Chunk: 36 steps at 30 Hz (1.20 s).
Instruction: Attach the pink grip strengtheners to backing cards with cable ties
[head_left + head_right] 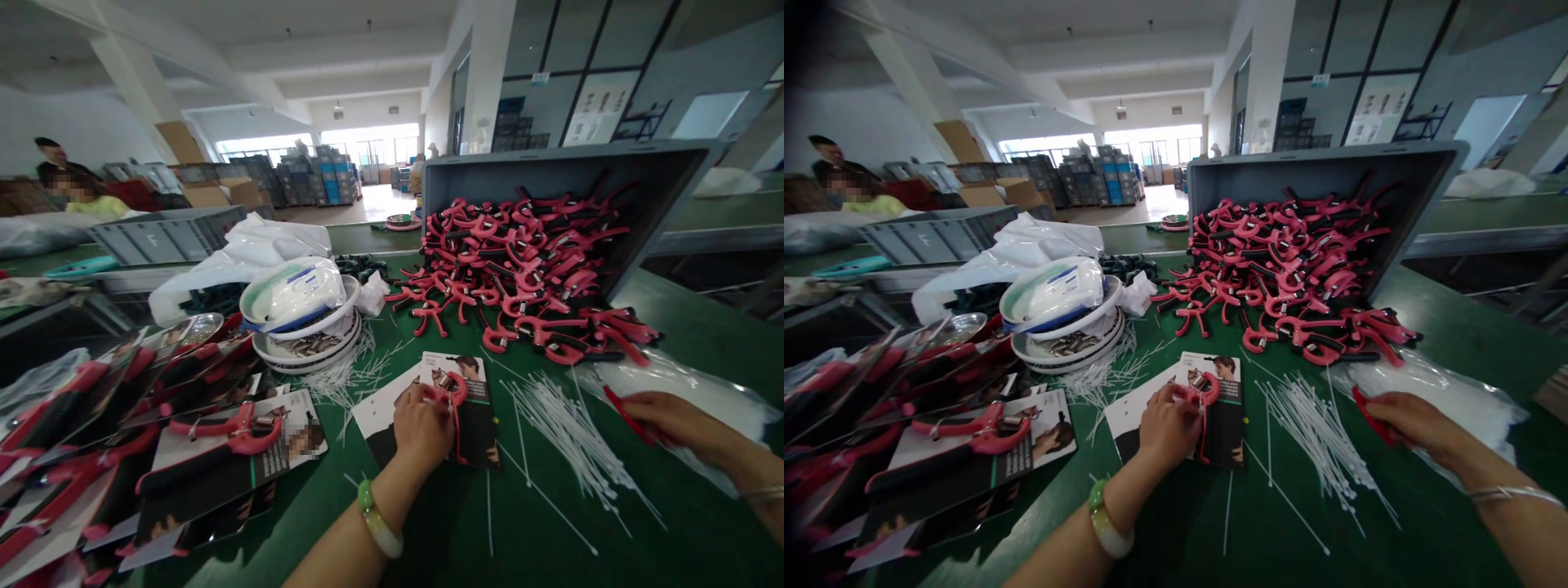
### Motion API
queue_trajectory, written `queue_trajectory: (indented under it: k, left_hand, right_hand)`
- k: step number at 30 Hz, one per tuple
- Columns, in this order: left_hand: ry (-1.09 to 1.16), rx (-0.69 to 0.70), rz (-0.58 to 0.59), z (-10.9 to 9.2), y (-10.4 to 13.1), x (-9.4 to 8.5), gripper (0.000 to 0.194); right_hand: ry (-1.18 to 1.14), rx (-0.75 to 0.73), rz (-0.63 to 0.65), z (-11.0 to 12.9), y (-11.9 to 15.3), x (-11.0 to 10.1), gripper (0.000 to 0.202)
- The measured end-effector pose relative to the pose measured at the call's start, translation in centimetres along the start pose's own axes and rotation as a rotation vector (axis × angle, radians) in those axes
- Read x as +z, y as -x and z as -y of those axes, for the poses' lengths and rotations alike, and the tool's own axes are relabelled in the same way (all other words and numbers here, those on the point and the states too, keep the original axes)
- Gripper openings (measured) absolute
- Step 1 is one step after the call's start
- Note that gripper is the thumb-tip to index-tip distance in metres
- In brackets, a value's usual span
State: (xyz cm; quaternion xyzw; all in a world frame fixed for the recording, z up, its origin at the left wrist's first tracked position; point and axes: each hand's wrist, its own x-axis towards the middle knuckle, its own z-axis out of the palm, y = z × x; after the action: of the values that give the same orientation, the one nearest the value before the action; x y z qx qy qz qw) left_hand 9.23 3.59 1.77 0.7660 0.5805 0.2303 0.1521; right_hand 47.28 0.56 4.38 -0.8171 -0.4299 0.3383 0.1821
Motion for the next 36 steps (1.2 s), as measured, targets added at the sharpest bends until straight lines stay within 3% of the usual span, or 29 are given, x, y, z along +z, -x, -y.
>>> queue_trajectory:
  k: [3, 5, 6, 8, 9, 12, 16, 27, 33, 36]
  left_hand:
    - [0.179, -0.118, 0.017, 0.7, -0.3, 0.6, 0.013]
    - [0.304, -0.162, 0.035, 1.3, -0.6, 0.9, 0.019]
    - [0.348, -0.168, 0.041, 1.6, -0.7, 1.0, 0.022]
    - [0.395, -0.157, 0.055, 2.3, -0.7, 1.2, 0.022]
    - [0.403, -0.147, 0.061, 2.5, -0.6, 1.3, 0.021]
    - [0.457, -0.102, 0.053, 3.2, -0.1, 1.4, 0.017]
    - [0.575, -0.043, 0.018, 3.4, 0.5, 1.5, 0.017]
    - [0.588, 0.038, 0.090, 3.6, 0.7, 0.5, 0.014]
    - [0.597, 0.034, 0.047, 3.4, 0.9, 1.0, 0.016]
    - [0.642, -0.032, -0.054, 4.1, 0.5, 1.2, 0.018]
  right_hand:
    - [-0.601, 0.105, 0.167, 0.4, 3.8, 2.5, 0.016]
    - [-0.743, 0.075, 0.215, 2.1, 6.5, 5.1, 0.025]
    - [-0.750, -0.042, 0.254, 3.3, 7.7, 6.6, 0.032]
    - [-0.611, -0.263, 0.500, 6.2, 9.5, 9.0, 0.038]
    - [-0.489, -0.304, 0.619, 7.7, 10.1, 10.0, 0.038]
    - [-0.207, -0.276, 0.766, 11.3, 10.3, 11.9, 0.045]
    - [-0.099, -0.212, 0.793, 13.1, 8.5, 13.1, 0.053]
    - [-0.276, -0.179, 0.777, 12.1, 6.6, 15.0, 0.053]
    - [-0.144, -0.234, 0.748, 11.7, 6.9, 14.2, 0.049]
    - [-0.027, -0.249, 0.755, 11.8, 7.5, 12.9, 0.051]
